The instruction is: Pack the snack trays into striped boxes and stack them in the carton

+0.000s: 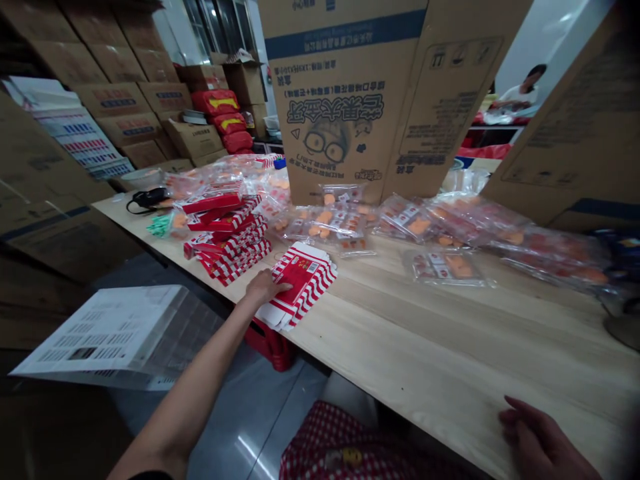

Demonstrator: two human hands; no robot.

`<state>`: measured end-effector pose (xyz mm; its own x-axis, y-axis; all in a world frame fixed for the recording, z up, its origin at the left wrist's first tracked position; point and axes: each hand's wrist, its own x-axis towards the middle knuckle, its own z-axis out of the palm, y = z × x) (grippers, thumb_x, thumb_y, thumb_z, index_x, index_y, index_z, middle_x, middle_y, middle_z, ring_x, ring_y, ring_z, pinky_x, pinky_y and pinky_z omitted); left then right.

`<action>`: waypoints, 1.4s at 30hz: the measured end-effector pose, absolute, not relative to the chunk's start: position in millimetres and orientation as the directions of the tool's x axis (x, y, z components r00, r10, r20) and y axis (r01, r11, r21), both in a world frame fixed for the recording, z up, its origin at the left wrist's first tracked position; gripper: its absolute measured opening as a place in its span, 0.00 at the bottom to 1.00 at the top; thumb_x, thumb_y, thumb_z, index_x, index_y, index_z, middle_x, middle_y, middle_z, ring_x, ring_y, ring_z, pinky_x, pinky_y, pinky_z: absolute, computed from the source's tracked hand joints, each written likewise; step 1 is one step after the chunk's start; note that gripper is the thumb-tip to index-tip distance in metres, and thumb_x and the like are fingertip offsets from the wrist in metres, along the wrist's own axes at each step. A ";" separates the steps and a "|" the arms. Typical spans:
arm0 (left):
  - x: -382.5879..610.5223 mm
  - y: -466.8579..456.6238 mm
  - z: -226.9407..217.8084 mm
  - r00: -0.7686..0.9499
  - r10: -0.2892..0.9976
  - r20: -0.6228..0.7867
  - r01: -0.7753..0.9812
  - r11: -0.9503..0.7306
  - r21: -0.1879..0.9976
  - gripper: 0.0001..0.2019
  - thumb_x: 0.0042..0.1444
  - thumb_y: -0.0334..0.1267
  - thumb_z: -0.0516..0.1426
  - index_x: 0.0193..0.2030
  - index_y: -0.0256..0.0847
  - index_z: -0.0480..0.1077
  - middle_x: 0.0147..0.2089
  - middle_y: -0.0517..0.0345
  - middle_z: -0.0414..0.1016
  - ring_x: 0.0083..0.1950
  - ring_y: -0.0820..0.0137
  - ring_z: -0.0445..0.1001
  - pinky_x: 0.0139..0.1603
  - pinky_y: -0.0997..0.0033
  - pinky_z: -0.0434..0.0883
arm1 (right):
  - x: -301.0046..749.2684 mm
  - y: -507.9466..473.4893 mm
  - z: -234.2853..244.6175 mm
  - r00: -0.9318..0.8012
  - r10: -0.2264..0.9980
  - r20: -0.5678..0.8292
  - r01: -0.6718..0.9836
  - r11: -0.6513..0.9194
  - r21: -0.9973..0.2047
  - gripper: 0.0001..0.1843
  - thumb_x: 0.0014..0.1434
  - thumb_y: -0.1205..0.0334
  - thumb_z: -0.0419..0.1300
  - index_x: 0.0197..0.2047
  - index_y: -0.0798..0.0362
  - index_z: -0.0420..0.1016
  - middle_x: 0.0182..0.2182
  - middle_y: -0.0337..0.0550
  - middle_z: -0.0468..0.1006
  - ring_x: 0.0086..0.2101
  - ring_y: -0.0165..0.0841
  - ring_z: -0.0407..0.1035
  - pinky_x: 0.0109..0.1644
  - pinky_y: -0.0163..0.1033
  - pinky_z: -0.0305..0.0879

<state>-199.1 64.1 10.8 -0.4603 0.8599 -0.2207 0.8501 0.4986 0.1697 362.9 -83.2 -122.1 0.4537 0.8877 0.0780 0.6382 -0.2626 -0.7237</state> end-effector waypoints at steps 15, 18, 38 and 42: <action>-123.9 15.5 59.9 -0.345 0.905 0.249 0.869 0.208 0.448 0.23 0.64 0.49 0.57 0.59 0.39 0.59 0.47 0.49 0.78 0.45 0.58 0.79 0.45 0.63 0.72 | 275.9 -74.2 -1.8 0.012 0.844 0.537 0.774 0.332 -0.539 0.19 0.62 0.63 0.53 0.55 0.48 0.74 0.49 0.48 0.80 0.46 0.43 0.77 0.48 0.47 0.75; -82.3 3.4 73.8 0.137 0.907 0.398 0.802 -0.337 0.492 0.19 0.63 0.48 0.59 0.57 0.43 0.65 0.45 0.55 0.77 0.42 0.63 0.76 0.42 0.67 0.71 | 238.0 -53.4 63.9 -0.096 0.760 0.643 0.682 0.521 -0.513 0.26 0.62 0.69 0.54 0.63 0.52 0.65 0.56 0.54 0.75 0.56 0.44 0.70 0.60 0.50 0.68; 32.7 -13.7 55.5 0.024 0.958 0.287 0.516 -0.258 0.817 0.18 0.67 0.52 0.50 0.42 0.41 0.73 0.26 0.61 0.74 0.26 0.70 0.70 0.28 0.76 0.68 | 243.7 -27.8 68.6 0.409 0.763 0.500 0.367 0.365 -0.856 0.16 0.67 0.58 0.53 0.54 0.50 0.75 0.46 0.48 0.80 0.49 0.41 0.73 0.55 0.50 0.67; 57.9 -23.6 53.9 0.048 0.958 0.282 0.454 -0.272 0.849 0.16 0.66 0.50 0.51 0.40 0.41 0.74 0.26 0.60 0.73 0.27 0.71 0.70 0.30 0.77 0.68 | 239.7 -11.9 27.5 0.418 0.908 0.002 -0.257 0.121 -0.959 0.26 0.66 0.40 0.49 0.43 0.54 0.76 0.32 0.46 0.81 0.33 0.38 0.75 0.37 0.42 0.71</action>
